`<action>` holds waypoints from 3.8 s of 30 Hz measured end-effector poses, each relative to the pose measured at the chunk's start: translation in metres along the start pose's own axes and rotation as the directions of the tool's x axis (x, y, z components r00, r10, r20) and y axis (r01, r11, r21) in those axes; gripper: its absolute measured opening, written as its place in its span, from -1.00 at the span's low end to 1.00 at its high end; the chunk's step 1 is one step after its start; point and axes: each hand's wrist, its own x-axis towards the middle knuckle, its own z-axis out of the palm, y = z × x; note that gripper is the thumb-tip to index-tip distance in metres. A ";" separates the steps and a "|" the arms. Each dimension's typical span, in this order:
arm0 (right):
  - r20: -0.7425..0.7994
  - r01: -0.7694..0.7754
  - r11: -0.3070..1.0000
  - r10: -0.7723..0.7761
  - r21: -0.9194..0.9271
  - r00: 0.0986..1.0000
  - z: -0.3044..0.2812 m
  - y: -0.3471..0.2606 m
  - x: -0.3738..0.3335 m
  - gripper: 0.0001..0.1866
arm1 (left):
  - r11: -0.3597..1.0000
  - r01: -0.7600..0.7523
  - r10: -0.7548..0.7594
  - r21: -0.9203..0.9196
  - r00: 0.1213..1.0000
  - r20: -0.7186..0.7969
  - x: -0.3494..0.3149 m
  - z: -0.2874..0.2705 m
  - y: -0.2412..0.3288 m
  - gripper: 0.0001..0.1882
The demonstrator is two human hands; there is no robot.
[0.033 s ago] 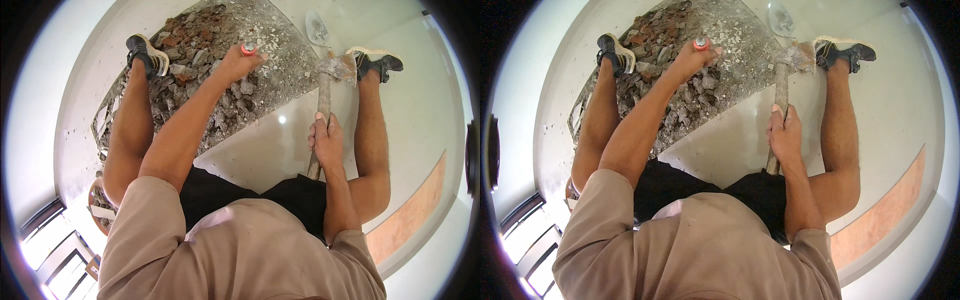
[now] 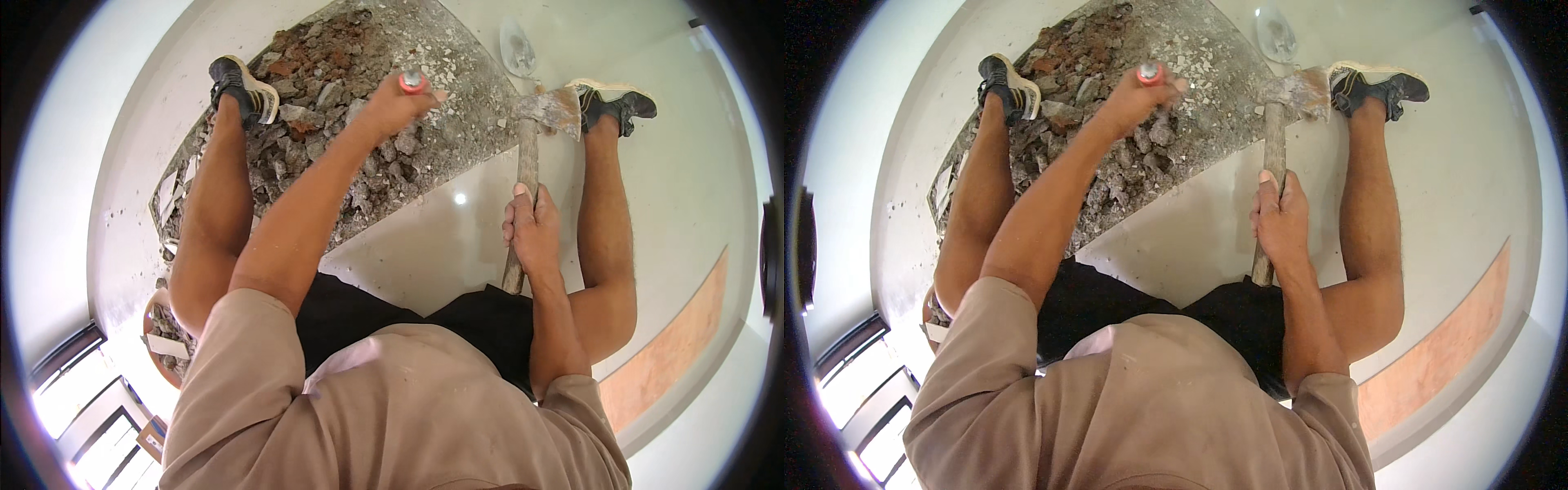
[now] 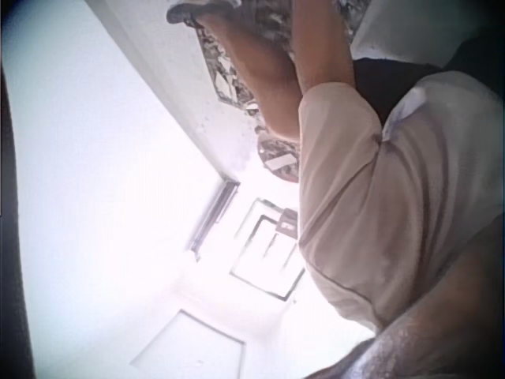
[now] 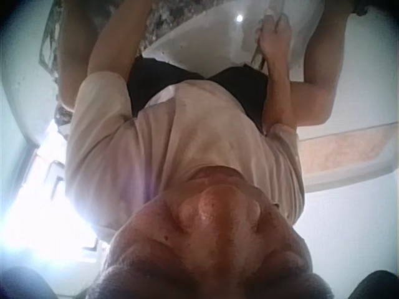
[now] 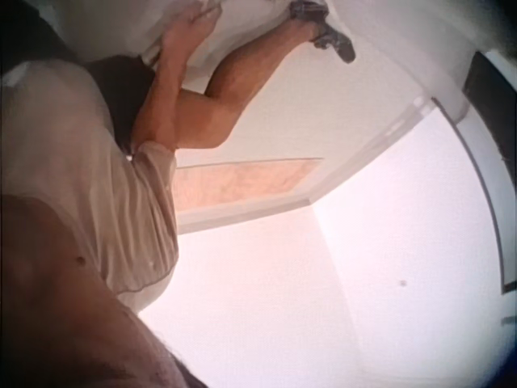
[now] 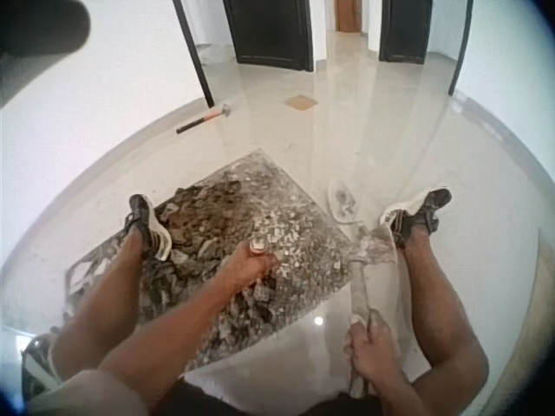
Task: The person breaks up concrete and tile debris on a floor using an axe and a hand trowel, moving the rubble into a basket.
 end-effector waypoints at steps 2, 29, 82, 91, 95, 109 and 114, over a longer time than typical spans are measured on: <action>0.009 0.031 1.000 -0.031 -0.006 0.999 0.001 -0.012 -0.011 -0.77 | 0.995 -0.047 0.052 -0.091 0.997 0.057 -0.009 0.023 0.009 -0.77; -0.289 0.613 0.790 -0.590 -0.014 0.754 -0.073 -0.124 -0.073 -0.61 | 0.981 -0.116 0.061 0.154 0.944 0.324 0.020 0.088 -0.004 -0.60; -0.069 0.004 0.990 0.006 0.138 0.998 -0.029 0.005 -0.018 -0.73 | 0.956 0.023 -0.059 0.293 0.992 0.115 0.059 0.118 -0.006 -0.75; -0.020 0.184 0.982 -0.183 0.045 0.983 -0.023 0.013 -0.045 -0.79 | 0.971 -0.202 0.220 -0.125 0.963 0.154 -0.045 0.056 -0.004 -0.81; -0.009 0.139 0.990 -0.139 -0.007 0.990 -0.011 -0.005 -0.056 -0.79 | 0.980 -0.143 0.158 -0.140 0.982 0.105 -0.056 0.064 -0.005 -0.76; 0.084 0.618 0.345 -0.826 -0.706 0.557 0.003 -0.030 -0.084 -0.64 | 0.984 -0.177 0.149 0.034 0.905 0.398 -0.026 0.069 -0.013 -0.78; 0.160 0.334 0.614 -0.322 -0.716 0.933 0.000 -0.053 -0.077 -0.67 | 0.970 -0.226 0.182 0.087 0.917 0.355 -0.021 0.071 -0.016 -0.77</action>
